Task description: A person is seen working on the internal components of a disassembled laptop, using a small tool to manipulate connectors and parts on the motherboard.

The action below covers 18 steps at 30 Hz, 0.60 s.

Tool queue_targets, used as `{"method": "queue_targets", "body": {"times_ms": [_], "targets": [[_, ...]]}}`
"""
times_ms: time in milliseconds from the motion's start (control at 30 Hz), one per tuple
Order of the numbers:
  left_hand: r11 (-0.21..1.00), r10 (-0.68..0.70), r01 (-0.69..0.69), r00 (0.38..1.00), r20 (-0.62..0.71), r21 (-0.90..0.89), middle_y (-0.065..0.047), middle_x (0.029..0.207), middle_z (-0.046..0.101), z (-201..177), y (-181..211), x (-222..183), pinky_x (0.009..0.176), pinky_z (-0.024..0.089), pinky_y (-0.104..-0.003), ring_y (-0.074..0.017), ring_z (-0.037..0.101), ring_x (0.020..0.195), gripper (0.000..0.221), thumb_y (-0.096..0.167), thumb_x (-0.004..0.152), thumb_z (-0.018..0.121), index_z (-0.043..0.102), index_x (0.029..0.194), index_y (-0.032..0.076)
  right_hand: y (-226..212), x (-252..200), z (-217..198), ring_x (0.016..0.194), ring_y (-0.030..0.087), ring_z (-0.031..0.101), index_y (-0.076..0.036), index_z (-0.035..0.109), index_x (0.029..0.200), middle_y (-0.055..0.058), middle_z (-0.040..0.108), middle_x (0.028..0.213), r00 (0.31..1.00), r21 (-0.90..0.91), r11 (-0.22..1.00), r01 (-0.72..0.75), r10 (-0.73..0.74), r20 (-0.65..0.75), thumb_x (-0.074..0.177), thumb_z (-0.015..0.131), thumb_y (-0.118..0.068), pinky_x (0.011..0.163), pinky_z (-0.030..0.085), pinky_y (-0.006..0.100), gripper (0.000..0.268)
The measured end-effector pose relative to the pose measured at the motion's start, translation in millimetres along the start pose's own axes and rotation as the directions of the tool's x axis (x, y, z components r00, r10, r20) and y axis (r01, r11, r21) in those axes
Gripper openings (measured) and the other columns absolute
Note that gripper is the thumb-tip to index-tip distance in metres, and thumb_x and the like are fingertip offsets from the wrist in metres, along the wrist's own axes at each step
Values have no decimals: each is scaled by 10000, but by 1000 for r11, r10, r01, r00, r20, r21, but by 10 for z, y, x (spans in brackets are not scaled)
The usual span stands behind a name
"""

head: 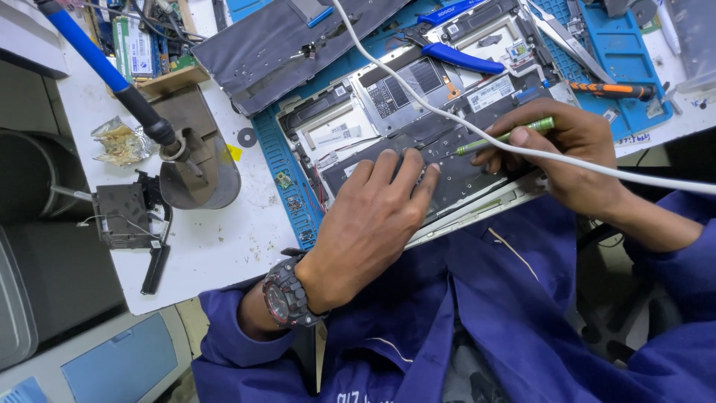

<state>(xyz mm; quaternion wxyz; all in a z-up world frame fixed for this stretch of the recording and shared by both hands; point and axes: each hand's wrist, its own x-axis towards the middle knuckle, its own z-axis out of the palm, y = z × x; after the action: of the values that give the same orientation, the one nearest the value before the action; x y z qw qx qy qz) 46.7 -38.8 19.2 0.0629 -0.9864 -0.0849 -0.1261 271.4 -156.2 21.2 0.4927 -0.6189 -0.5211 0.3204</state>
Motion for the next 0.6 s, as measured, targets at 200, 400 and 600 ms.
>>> {"method": "queue_targets", "body": {"times_ms": [200, 400, 600], "targets": [[1000, -17, 17, 1000, -3, 6, -76, 1185, 603, 6, 2, -4, 728, 459, -352, -239, 559, 948, 337, 206, 1012, 559, 662, 1328, 147, 28, -42, -11, 748, 256, 737, 85, 591, 1142, 239, 732, 958, 999, 14, 999, 34, -34, -14, 1063, 515, -172, 612, 594, 276, 279], [1000, -5, 5, 1000, 17, 1, -76, 1178, 600, 20, -9, -9, 728, 458, -350, -241, 553, 947, 363, 176, 987, 553, 651, 1335, 141, -6, -42, -12, 713, 261, 727, 98, 590, 1127, 249, 729, 940, 998, -24, 999, 46, -47, -33, 1076, 502, -163, 637, 601, 287, 280], [1000, -8, 8, 1000, 12, -5, -73, 1192, 599, 22, -10, -9, 744, 463, -354, -246, 564, 971, 348, 185, 992, 570, 658, 1327, 145, -55, -80, -11, 883, 285, 777, 110, 613, 1122, 238, 717, 976, 999, -25, 1000, -3, 1, -52, 978, 656, 37, 753, 680, 313, 167]]}}
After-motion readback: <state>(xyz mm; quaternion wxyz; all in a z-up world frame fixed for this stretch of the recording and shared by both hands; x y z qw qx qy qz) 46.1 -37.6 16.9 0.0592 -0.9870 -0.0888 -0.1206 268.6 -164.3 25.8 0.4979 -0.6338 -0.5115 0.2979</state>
